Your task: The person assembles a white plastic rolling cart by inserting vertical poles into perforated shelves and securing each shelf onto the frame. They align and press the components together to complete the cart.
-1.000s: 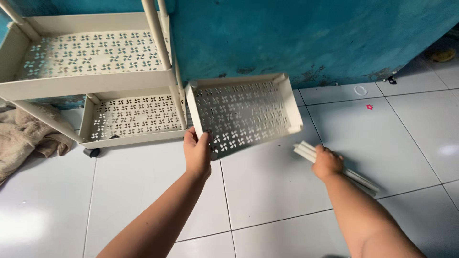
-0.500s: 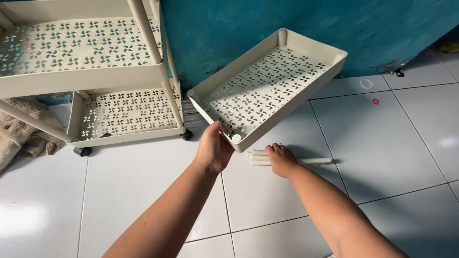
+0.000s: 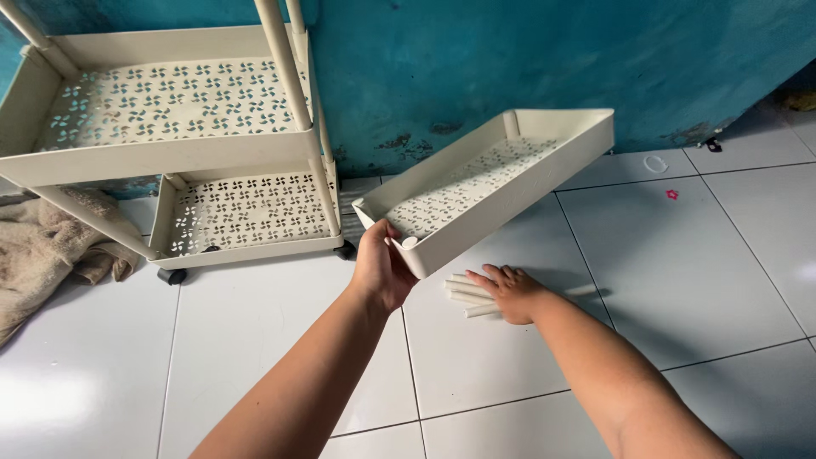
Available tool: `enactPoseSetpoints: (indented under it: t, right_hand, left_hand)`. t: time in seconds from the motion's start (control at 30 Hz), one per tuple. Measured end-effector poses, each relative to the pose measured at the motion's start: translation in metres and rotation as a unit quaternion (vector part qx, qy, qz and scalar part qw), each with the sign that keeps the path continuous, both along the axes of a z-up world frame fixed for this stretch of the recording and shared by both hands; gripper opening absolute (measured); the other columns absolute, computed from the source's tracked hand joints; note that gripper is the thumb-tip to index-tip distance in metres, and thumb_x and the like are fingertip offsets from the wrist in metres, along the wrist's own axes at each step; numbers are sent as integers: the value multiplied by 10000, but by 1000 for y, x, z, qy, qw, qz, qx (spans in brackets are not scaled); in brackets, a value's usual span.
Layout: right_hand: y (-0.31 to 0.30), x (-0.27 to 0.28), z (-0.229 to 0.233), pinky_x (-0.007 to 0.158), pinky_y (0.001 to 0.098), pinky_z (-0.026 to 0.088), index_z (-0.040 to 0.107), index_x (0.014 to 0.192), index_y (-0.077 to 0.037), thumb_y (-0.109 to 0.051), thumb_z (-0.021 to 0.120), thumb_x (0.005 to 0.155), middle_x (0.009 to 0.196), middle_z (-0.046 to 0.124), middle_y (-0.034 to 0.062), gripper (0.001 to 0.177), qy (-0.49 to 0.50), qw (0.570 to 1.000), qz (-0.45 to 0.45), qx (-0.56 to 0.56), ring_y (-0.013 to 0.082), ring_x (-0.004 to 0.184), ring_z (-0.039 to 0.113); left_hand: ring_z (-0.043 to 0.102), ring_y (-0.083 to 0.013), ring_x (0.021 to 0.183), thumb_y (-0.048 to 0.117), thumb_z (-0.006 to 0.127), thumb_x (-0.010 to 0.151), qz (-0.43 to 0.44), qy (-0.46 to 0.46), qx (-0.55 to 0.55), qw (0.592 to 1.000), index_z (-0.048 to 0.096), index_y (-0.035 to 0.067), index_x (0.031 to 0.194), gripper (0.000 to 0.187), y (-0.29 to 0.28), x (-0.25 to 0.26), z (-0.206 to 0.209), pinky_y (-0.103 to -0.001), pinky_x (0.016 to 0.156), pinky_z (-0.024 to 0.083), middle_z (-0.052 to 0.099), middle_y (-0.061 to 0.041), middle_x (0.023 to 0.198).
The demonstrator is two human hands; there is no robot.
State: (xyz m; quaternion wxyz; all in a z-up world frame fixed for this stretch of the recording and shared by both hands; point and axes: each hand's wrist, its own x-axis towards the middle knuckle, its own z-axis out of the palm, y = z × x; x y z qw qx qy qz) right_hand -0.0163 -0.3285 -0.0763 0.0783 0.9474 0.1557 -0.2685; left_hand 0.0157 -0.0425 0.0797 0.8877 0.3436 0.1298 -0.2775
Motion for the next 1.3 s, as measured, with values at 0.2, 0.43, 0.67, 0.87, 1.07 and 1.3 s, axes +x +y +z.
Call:
enactPoseSetpoints:
  t: [0.2, 0.43, 0.67, 0.87, 1.07, 1.3]
  right_hand:
    - [-62, 48, 29, 1186, 406, 344, 330, 1554, -212, -13, 540, 867, 1609, 345, 90, 745, -93, 988, -120, 21, 305, 1447, 391]
    - [-167, 73, 146, 826, 455, 535, 601, 1342, -108, 17, 486, 925, 1142, 702, 120, 450, -195, 710, -465, 492, 299, 986, 681]
    - [-94, 86, 217, 896, 389, 513, 576, 1266, -67, -188, 466, 1090, 1106, 646, 40, 240, -219, 522, -382, 731, 174, 983, 623]
    - [-50, 111, 235, 880, 379, 537, 597, 1236, -13, -198, 454, 1108, 1085, 643, 76, 267, -266, 464, -328, 778, 173, 952, 638]
    - [-14, 103, 222, 720, 386, 593, 651, 1000, -18, -132, 452, 1021, 896, 694, 115, 230, -242, 524, -428, 696, 215, 766, 692]
    - [27, 99, 207, 707, 404, 575, 644, 910, -43, -164, 482, 1009, 830, 692, 104, 226, -164, 575, -485, 638, 233, 740, 680]
  left_hand:
    - [682, -252, 1081, 224, 331, 869, -9, 35, 26, 999, 526, -3, 1354, 570, 20, -10, 13, -401, 912, 576, 663, -174, 1239]
    - [677, -229, 882, 236, 357, 890, -53, 7, 29, 998, 523, -83, 1321, 562, 64, -10, 38, -335, 696, 595, 657, -201, 1100]
    - [630, -246, 738, 291, 380, 838, -71, -60, 6, 996, 550, -19, 1260, 551, 89, -7, 49, -356, 560, 528, 657, -178, 984]
    - [635, -261, 1017, 330, 337, 930, -39, -13, 109, 993, 519, 79, 1284, 471, 112, -15, 68, -451, 853, 554, 638, -143, 1138]
    - [654, -190, 997, 401, 244, 1023, 88, -180, 264, 944, 618, 59, 1168, 527, 121, -22, 77, -332, 874, 514, 688, -127, 1094]
    - [517, -145, 600, 499, 264, 1127, 232, -487, 395, 744, 619, 23, 763, 697, 155, -29, 74, -313, 600, 446, 587, -42, 647]
